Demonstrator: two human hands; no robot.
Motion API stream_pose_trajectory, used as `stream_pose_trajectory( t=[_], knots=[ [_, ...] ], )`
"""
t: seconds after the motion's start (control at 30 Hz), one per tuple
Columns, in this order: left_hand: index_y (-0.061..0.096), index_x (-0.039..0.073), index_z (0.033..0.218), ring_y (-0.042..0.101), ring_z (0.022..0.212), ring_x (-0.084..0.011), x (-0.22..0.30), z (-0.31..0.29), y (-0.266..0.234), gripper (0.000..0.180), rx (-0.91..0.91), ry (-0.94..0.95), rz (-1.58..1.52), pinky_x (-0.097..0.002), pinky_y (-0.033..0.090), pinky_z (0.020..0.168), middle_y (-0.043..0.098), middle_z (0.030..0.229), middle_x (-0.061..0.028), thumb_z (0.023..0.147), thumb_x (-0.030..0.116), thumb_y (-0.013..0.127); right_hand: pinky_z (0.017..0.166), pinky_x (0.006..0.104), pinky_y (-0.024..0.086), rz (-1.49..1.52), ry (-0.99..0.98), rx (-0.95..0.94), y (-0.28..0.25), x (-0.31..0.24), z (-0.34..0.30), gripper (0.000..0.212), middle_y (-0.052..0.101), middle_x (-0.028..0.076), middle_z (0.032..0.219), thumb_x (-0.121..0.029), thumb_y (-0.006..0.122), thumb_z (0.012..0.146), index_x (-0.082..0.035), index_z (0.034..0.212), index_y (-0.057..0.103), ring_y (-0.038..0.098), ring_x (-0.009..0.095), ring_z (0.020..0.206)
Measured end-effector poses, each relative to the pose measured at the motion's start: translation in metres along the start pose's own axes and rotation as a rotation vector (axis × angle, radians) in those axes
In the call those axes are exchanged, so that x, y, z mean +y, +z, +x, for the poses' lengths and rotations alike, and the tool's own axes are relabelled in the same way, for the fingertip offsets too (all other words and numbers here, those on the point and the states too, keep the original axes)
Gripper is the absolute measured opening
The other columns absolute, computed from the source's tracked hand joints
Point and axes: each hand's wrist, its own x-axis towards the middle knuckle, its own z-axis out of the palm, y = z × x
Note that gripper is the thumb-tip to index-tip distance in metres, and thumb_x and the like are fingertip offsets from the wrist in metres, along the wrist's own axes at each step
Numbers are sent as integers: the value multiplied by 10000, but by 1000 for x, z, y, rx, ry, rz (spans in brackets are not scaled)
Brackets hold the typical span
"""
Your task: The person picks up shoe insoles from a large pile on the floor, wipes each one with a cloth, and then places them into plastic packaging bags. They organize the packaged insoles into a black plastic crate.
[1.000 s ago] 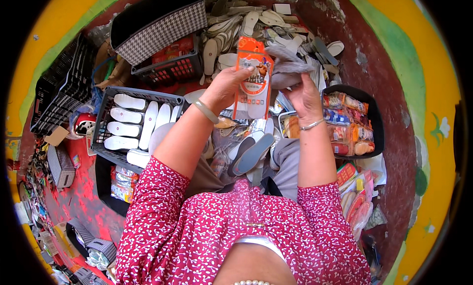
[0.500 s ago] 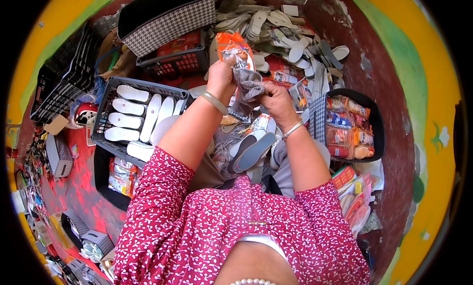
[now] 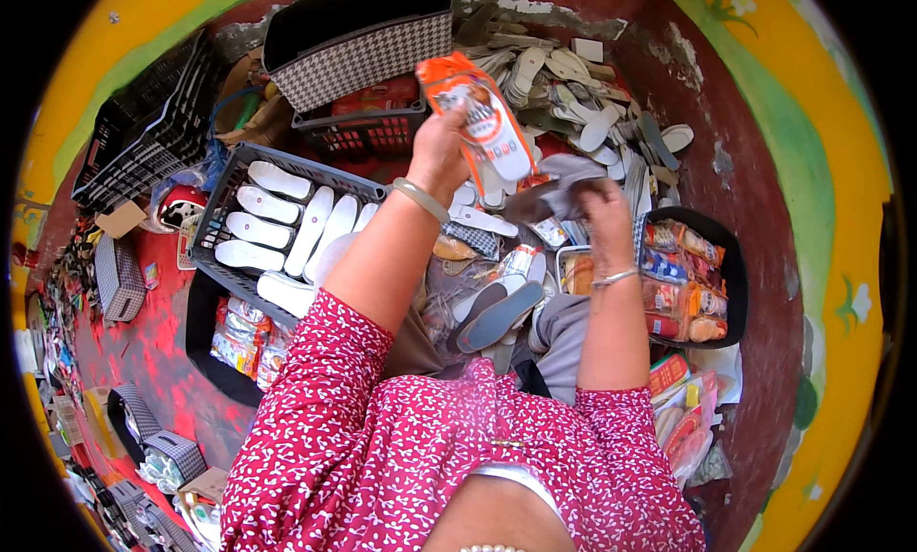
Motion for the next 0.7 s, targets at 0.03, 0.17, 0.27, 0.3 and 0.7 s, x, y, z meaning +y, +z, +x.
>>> stream_pose_trajectory(
  t=[0.03, 0.17, 0.27, 0.3, 0.7],
  knots=[
    [472, 28, 1159, 612, 938, -261, -3, -2, 1, 238, -50, -34, 35, -459, 508, 851, 593, 1055, -123, 957, 118, 385, 813, 277, 474, 59, -105, 85, -7, -4, 2, 211, 624, 49, 1026, -85, 559, 883, -43, 1089, 578, 597, 130, 877],
    [491, 9, 1139, 609, 933, -236, -15, -10, 4, 235, -162, -127, 166, -410, 505, 848, 601, 1041, -113, 948, 107, 397, 911, 313, 453, 186, -328, 107, -8, -4, 0, 351, 581, 80, 1150, -87, 564, 888, -20, 1226, 492, 576, 176, 1011],
    [497, 20, 1142, 607, 916, -230, -30, -22, 12, 242, -241, -254, 120, -384, 505, 834, 597, 1043, -109, 951, 148, 422, 1006, 332, 381, 60, -463, -94, 14, 3, -15, 471, 489, 72, 1298, -7, 572, 852, -54, 1306, 456, 469, 194, 1196],
    [495, 29, 1146, 608, 907, -228, -34, -24, 14, 245, -262, -294, 92, -379, 507, 827, 594, 1041, -107, 952, 163, 431, 1026, 331, 354, -175, -574, -181, 24, 9, -12, 484, 485, 63, 1315, 24, 561, 840, -58, 1306, 462, 447, 182, 1219],
    [524, 6, 1168, 632, 918, -238, -50, -32, -10, 313, -408, -598, 54, -385, 549, 760, 619, 1043, -121, 910, 183, 499, 978, 379, 353, -886, -720, 35, 29, 13, -3, 562, 442, 110, 1357, -18, 602, 715, -133, 1259, 515, 429, 290, 1246]
  ],
)
